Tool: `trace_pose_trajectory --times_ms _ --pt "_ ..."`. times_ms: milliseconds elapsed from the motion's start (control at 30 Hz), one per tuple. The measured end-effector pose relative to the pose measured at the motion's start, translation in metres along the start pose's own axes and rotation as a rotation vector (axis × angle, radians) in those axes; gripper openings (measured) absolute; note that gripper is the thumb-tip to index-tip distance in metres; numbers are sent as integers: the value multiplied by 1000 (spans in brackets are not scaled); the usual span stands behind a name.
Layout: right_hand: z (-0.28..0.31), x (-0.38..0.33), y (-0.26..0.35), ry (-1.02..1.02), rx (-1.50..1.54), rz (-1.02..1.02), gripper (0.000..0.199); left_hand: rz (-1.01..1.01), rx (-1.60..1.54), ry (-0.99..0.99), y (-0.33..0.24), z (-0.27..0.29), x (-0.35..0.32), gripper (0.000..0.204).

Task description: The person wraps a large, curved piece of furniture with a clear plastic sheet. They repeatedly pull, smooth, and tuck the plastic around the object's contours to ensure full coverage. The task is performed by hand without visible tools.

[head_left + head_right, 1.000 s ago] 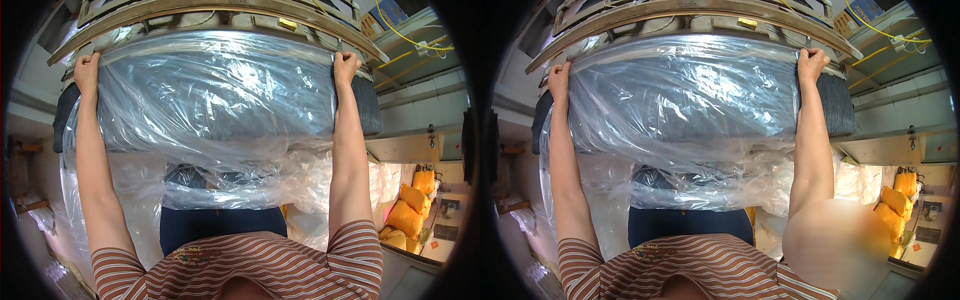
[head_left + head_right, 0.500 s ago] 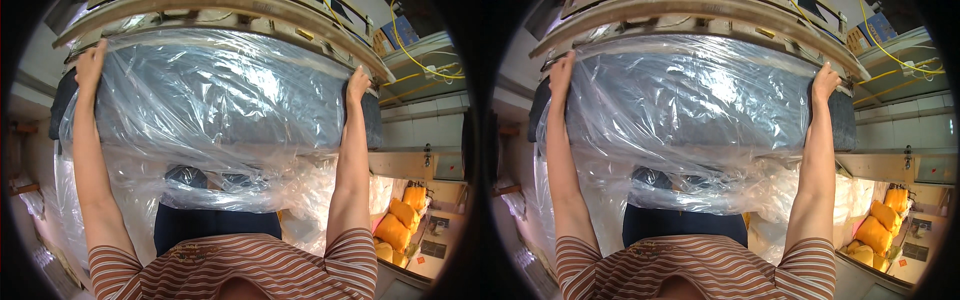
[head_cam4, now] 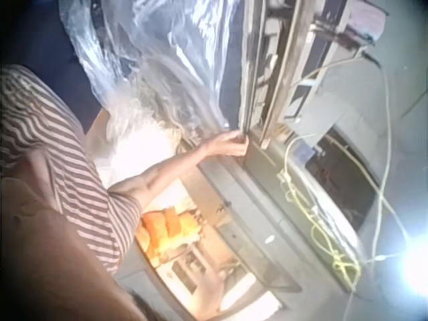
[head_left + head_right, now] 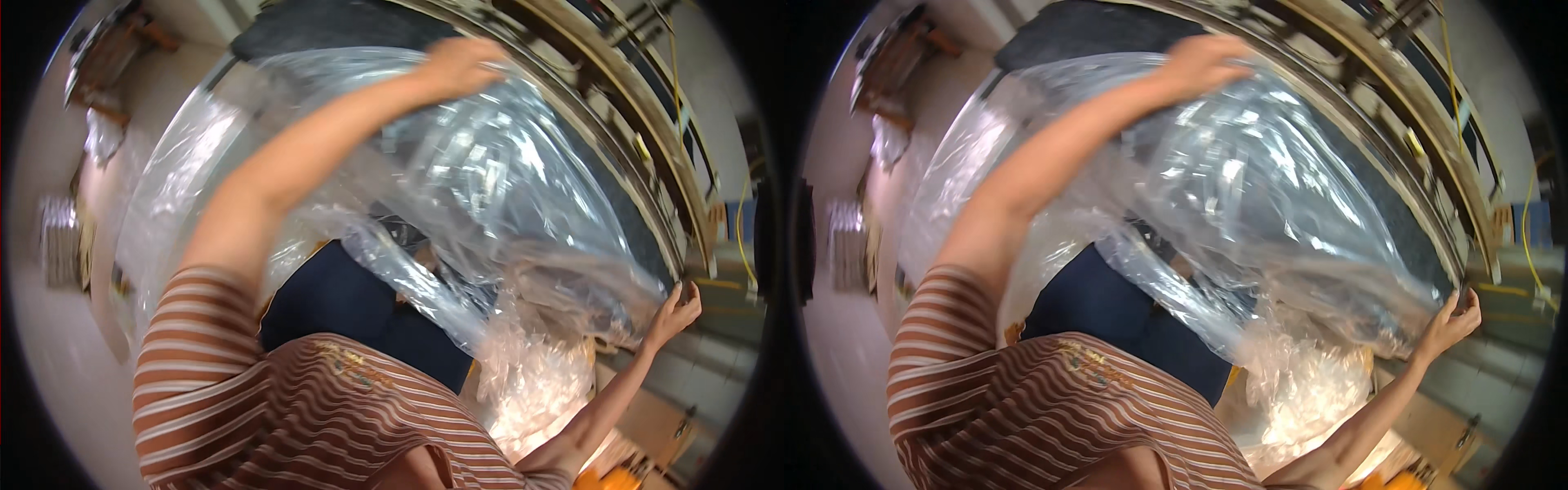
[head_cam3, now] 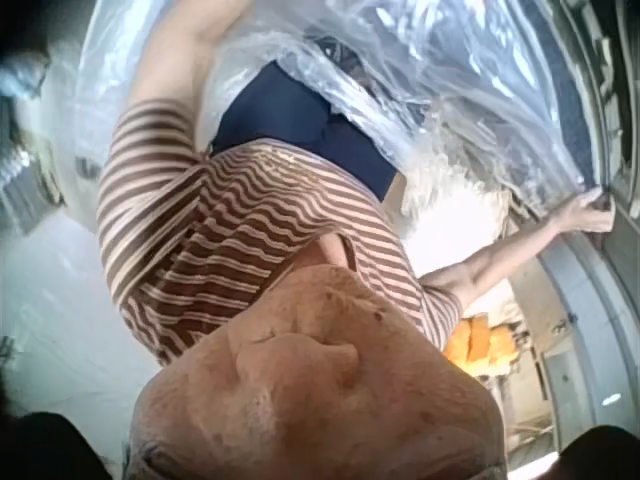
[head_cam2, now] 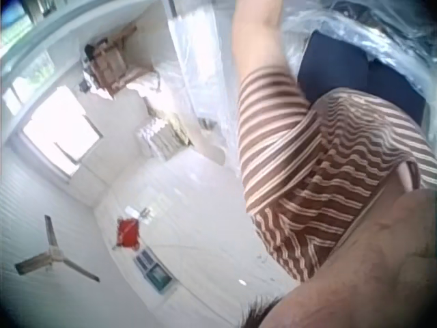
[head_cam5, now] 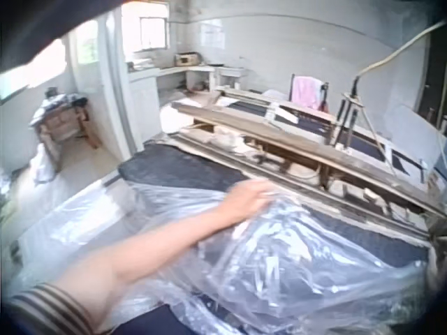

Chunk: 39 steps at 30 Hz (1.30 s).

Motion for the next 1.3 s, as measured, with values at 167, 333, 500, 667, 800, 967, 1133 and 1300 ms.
trace_pose_trajectory --times_ms 167,333,500,667,800,967,1133,1300 --pt "8 -39 269 417 570 544 28 -153 -208 0 -58 -84 67 28" --pt "-64 -60 276 828 300 607 53 -196 -23 -250 -114 -20 -1 37" --pt "-89 -39 182 666 195 485 53 122 202 -482 -59 93 -222 26" --pt "-128 -13 152 645 173 503 54 890 151 -641 75 111 -395 37" --pt "-149 35 164 537 -8 496 33 886 -142 -313 192 42 -445 34" --pt "-33 -47 357 496 652 576 6 795 -701 -381 162 40 -437 17" --pt "-49 -183 434 933 554 820 48 881 -623 -581 74 120 -424 20" --pt "-58 -178 440 1424 864 845 18 708 -794 -634 15 173 -373 28"
Point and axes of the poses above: each hand's wrist, its own x-axis towards the middle knuckle, its own z-axis out of the back of the hand, y = z × x, the point moved 6 cm from there along x, towards the middle knuckle, and after that the axes turned 10 degrees about y, right-handed, at the moved point
